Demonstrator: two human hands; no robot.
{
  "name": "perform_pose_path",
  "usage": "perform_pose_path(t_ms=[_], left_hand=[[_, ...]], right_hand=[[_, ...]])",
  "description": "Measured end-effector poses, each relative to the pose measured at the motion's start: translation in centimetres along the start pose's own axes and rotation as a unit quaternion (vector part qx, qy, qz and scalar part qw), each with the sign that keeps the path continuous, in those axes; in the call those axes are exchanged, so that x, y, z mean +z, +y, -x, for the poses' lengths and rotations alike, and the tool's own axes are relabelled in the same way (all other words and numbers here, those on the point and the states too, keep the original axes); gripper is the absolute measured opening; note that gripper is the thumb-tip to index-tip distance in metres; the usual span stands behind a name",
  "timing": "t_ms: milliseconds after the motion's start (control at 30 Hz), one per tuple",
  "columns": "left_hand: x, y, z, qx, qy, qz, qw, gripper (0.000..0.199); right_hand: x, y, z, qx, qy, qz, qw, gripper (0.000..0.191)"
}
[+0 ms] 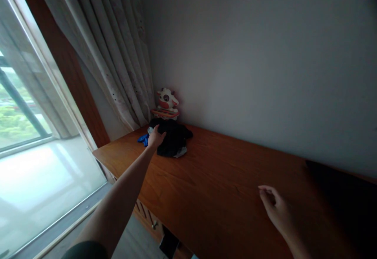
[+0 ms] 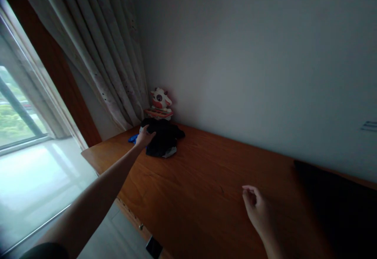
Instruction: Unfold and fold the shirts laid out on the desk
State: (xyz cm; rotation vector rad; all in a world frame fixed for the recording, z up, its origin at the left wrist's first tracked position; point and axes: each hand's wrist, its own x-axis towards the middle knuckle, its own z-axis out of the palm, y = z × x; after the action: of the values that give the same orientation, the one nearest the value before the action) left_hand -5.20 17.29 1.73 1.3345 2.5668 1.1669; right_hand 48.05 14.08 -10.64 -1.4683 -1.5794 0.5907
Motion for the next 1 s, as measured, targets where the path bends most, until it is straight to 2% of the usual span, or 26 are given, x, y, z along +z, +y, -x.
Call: perform_pose_path(t_ms=[100,233,300,400,467,600,667,733,800,833,867,933,967,1000], left_hand=[[0.9,-0.3,-0.4,0.0,-0.02,-0.026,0.999,0.046],[2.3,-0.4,0.0,-0.006,-0.018,-0.036,0.999,0.025],[2.7,-0.3,0.2,-0.02,-0.014,-0.034,0.999,0.031],[2.7,0.0,0.3,-0.051,-0.011,-0.023,0.998,0.051],[2.4,0.6,0.3,-0.056,-0.014,-0.014,0.998,0.05],[2.4,3.6,0.9,0.011,-0.004,0.013,1.0,0.035],[2.8,6.0,1.7,0.058,0.007,0.033,0.998,0.033],[3.1,8.7,3.2,0.132,0.019,0.068,0.989,0.03],[3.1,11.6,5.6,0.272,0.023,0.131,0.953,0.026],[3.0,13.0,7.2,0.351,-0.002,0.159,0.923,0.025],[2.8,14.2,8.9,0.426,-0.05,0.181,0.885,0.024],[2.8,16.3,12.7,0.554,-0.198,0.21,0.781,0.023],[3.1,17.0,14.5,0.579,-0.26,0.226,0.739,0.024],[3.5,17.4,16.3,0.583,-0.304,0.239,0.714,0.025]], right_hand=[[-0.1,-0.2,0.1,0.012,-0.012,0.001,1.0,0.047],[0.0,-0.6,0.2,0.013,-0.013,-0.01,1.0,0.044],[0.1,-0.6,0.2,0.01,-0.011,-0.013,1.0,0.043],[0.1,-0.7,0.2,0.005,-0.011,-0.011,1.0,0.042],[0.1,-0.8,0.1,0.001,-0.015,-0.01,1.0,0.041],[0.0,-1.3,0.2,0.006,-0.018,-0.009,1.0,0.041],[-0.1,-1.4,0.3,0.009,-0.02,-0.014,1.0,0.04],[-0.1,-1.4,0.3,0.014,-0.016,-0.026,0.999,0.041],[-0.1,-1.3,0.2,0.027,0.003,-0.055,0.998,0.043],[-0.2,-1.2,0.1,0.038,0.021,-0.077,0.996,0.047],[-0.3,-1.1,0.0,0.053,0.043,-0.101,0.993,0.052],[-0.6,-1.0,-0.2,0.081,0.083,-0.157,0.981,0.065],[-0.8,-0.9,-0.2,0.089,0.097,-0.183,0.974,0.072],[-0.9,-0.9,-0.2,0.092,0.106,-0.203,0.969,0.076]])
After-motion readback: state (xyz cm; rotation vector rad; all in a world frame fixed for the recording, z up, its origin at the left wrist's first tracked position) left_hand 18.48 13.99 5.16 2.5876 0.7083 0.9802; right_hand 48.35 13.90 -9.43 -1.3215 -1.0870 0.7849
